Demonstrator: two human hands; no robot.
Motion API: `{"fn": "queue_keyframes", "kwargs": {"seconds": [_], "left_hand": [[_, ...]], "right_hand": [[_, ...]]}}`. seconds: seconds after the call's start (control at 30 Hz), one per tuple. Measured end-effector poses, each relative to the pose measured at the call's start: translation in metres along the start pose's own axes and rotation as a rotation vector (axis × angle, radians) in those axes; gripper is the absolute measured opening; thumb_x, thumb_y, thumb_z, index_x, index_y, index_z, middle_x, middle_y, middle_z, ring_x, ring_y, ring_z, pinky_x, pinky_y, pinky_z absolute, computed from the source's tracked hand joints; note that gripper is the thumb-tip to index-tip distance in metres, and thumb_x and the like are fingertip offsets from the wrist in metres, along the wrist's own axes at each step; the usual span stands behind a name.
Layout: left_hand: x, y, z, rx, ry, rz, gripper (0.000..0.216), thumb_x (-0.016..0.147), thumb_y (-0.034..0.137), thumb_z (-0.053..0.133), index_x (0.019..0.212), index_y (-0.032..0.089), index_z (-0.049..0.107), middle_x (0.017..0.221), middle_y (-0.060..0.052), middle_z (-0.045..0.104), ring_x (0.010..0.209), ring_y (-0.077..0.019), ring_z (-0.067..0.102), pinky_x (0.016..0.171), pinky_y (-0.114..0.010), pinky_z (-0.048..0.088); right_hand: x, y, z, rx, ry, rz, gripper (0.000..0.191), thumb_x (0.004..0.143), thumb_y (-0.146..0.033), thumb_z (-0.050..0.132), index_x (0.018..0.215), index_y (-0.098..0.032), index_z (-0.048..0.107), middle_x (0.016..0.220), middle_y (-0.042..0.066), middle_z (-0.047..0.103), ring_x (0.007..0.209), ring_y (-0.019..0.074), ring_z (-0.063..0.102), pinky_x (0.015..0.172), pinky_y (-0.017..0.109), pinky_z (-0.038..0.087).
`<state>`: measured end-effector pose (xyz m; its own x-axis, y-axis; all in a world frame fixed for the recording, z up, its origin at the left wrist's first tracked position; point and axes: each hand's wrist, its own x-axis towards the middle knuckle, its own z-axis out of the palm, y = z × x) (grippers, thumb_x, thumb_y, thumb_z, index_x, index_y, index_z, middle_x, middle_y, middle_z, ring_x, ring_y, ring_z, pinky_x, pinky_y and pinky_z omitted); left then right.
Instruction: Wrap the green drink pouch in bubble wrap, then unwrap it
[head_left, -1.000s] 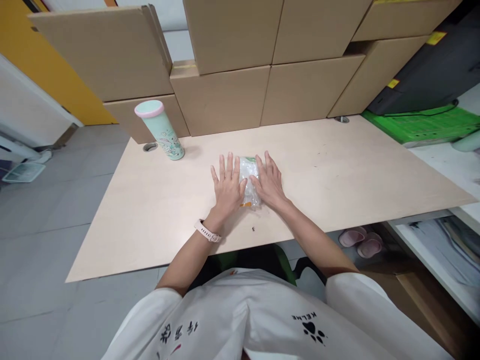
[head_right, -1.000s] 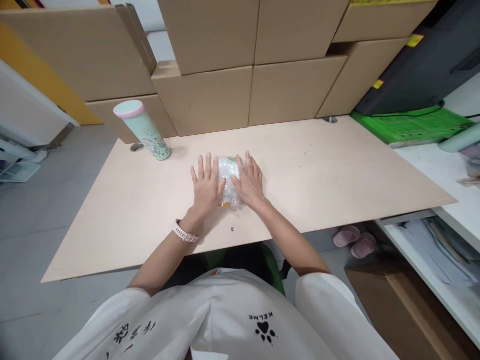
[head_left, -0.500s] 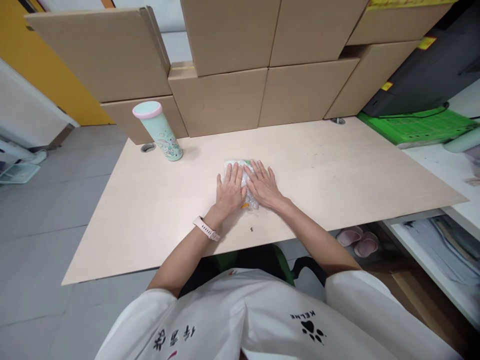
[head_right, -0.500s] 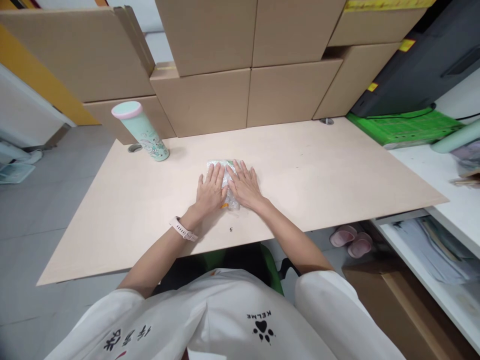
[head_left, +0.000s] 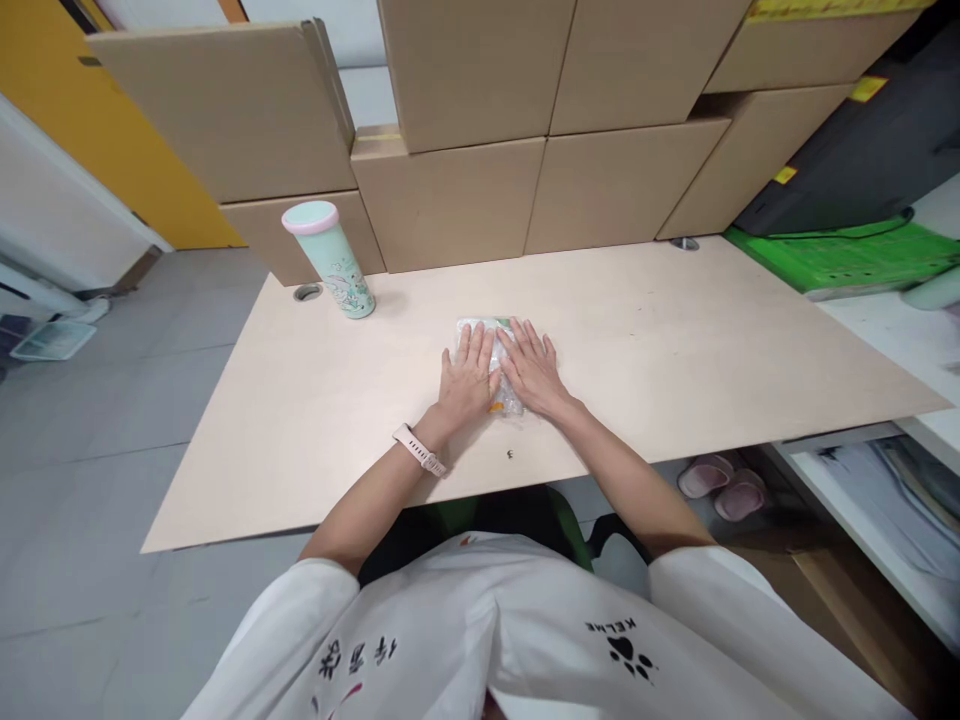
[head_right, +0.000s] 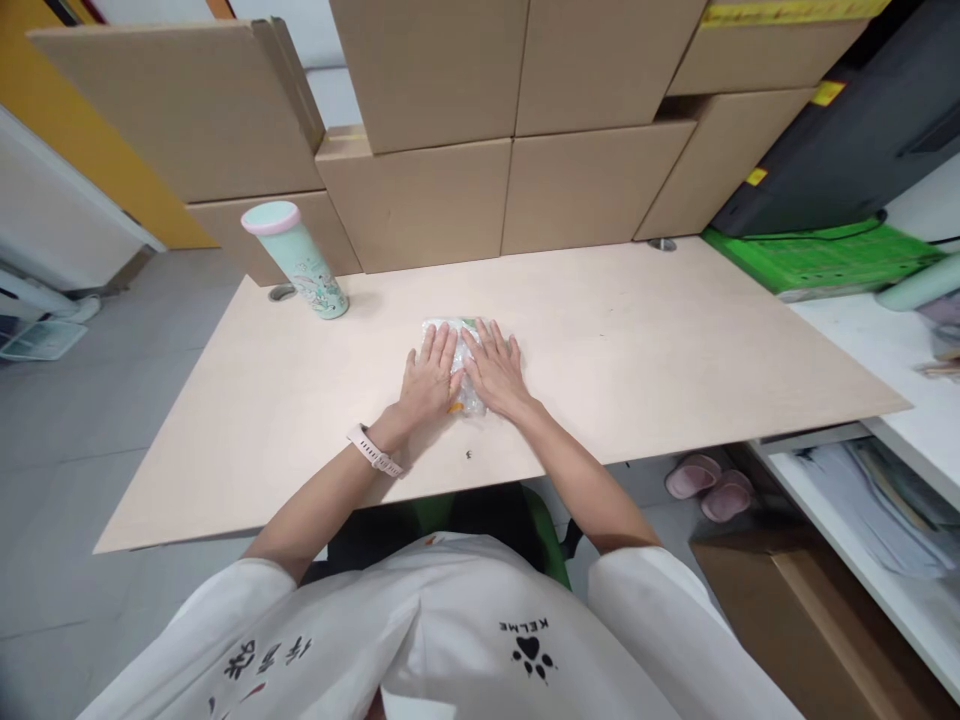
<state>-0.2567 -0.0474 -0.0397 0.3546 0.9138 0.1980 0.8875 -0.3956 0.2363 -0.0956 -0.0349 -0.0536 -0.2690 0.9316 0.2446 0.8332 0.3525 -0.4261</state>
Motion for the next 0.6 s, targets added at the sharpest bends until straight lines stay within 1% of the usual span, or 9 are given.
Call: {"fn": "queue_keyframes", "kwargs": {"seconds": [0.07, 0.13, 0.2, 0.23, 0.27, 0.33, 0.4, 0.47, 0.6], "left_hand": [[-0.003, -0.007, -0.001, -0.132, 0.041, 0.023, 0.065, 0.099, 0.039, 0.039, 0.158, 0.016, 0.025, 0.169, -0.016, 0.017, 0.157, -0.0335, 0.008, 0.120, -0.060, 0.023], [-0.007, -0.014, -0.006, -0.281, 0.153, 0.009, 0.061, 0.098, 0.039, 0.044, 0.153, 0.016, 0.034, 0.166, -0.018, 0.023, 0.155, -0.0342, 0.014, 0.120, -0.056, 0.025], [-0.011, -0.019, -0.012, -0.393, 0.307, -0.069, 0.049, 0.096, 0.033, 0.047, 0.142, 0.017, 0.047, 0.155, -0.018, 0.040, 0.147, -0.0329, 0.031, 0.117, -0.052, 0.032], [-0.013, -0.020, -0.016, -0.436, 0.370, -0.117, 0.041, 0.096, 0.029, 0.048, 0.135, 0.017, 0.053, 0.144, -0.017, 0.050, 0.139, -0.0311, 0.041, 0.113, -0.050, 0.038], [-0.014, -0.020, -0.018, -0.476, 0.410, -0.161, 0.035, 0.095, 0.026, 0.048, 0.128, 0.018, 0.057, 0.131, -0.015, 0.057, 0.127, -0.0287, 0.050, 0.107, -0.047, 0.043], [-0.015, -0.018, -0.022, -0.554, 0.412, -0.220, 0.027, 0.093, 0.023, 0.050, 0.118, 0.019, 0.061, 0.110, -0.010, 0.061, 0.101, -0.0230, 0.059, 0.092, -0.040, 0.051], [-0.014, -0.015, -0.023, -0.614, 0.355, -0.250, 0.027, 0.090, 0.023, 0.054, 0.116, 0.020, 0.060, 0.106, -0.008, 0.058, 0.083, -0.0177, 0.059, 0.080, -0.036, 0.051], [-0.013, -0.011, -0.021, -0.643, 0.312, -0.271, 0.030, 0.088, 0.022, 0.058, 0.118, 0.020, 0.059, 0.108, -0.007, 0.056, 0.075, -0.0146, 0.056, 0.076, -0.034, 0.051], [-0.014, -0.008, -0.018, -0.709, 0.307, -0.302, 0.033, 0.083, 0.018, 0.062, 0.116, 0.021, 0.060, 0.108, -0.006, 0.055, 0.074, -0.0132, 0.054, 0.076, -0.034, 0.050]], "right_hand": [[-0.002, 0.001, -0.002, 0.084, 0.150, 0.033, 0.054, 0.102, -0.044, 0.029, 0.149, -0.022, 0.044, 0.163, 0.011, 0.034, 0.152, 0.0286, 0.025, 0.121, 0.056, 0.021], [-0.004, 0.001, -0.008, 0.178, 0.341, 0.103, 0.051, 0.101, -0.046, 0.031, 0.141, -0.021, 0.051, 0.150, 0.015, 0.050, 0.139, 0.0280, 0.044, 0.115, 0.050, 0.035], [-0.007, 0.000, -0.014, 0.264, 0.467, 0.195, 0.049, 0.101, -0.049, 0.033, 0.134, -0.021, 0.054, 0.132, 0.014, 0.062, 0.116, 0.0262, 0.059, 0.102, 0.045, 0.046], [-0.008, -0.002, -0.017, 0.299, 0.477, 0.242, 0.048, 0.100, -0.051, 0.034, 0.133, -0.022, 0.055, 0.123, 0.013, 0.065, 0.104, 0.0250, 0.062, 0.096, 0.044, 0.049], [-0.009, -0.004, -0.019, 0.325, 0.447, 0.282, 0.049, 0.098, -0.054, 0.037, 0.133, -0.023, 0.054, 0.118, 0.011, 0.067, 0.095, 0.0239, 0.064, 0.091, 0.043, 0.051], [-0.009, -0.007, -0.021, 0.339, 0.326, 0.324, 0.056, 0.093, -0.059, 0.047, 0.137, -0.025, 0.051, 0.115, 0.010, 0.067, 0.086, 0.0235, 0.064, 0.086, 0.044, 0.052], [-0.009, -0.007, -0.020, 0.323, 0.223, 0.323, 0.069, 0.085, -0.058, 0.060, 0.144, -0.025, 0.046, 0.120, 0.011, 0.066, 0.086, 0.0247, 0.064, 0.086, 0.047, 0.051], [-0.009, -0.003, -0.016, 0.339, 0.190, 0.312, 0.072, 0.081, -0.049, 0.065, 0.146, -0.025, 0.044, 0.123, 0.012, 0.065, 0.086, 0.0244, 0.064, 0.086, 0.046, 0.052], [-0.007, 0.009, -0.012, 0.538, 0.258, 0.300, 0.051, 0.084, -0.032, 0.055, 0.134, -0.023, 0.056, 0.110, 0.008, 0.068, 0.080, 0.0194, 0.063, 0.077, 0.038, 0.053]]}}
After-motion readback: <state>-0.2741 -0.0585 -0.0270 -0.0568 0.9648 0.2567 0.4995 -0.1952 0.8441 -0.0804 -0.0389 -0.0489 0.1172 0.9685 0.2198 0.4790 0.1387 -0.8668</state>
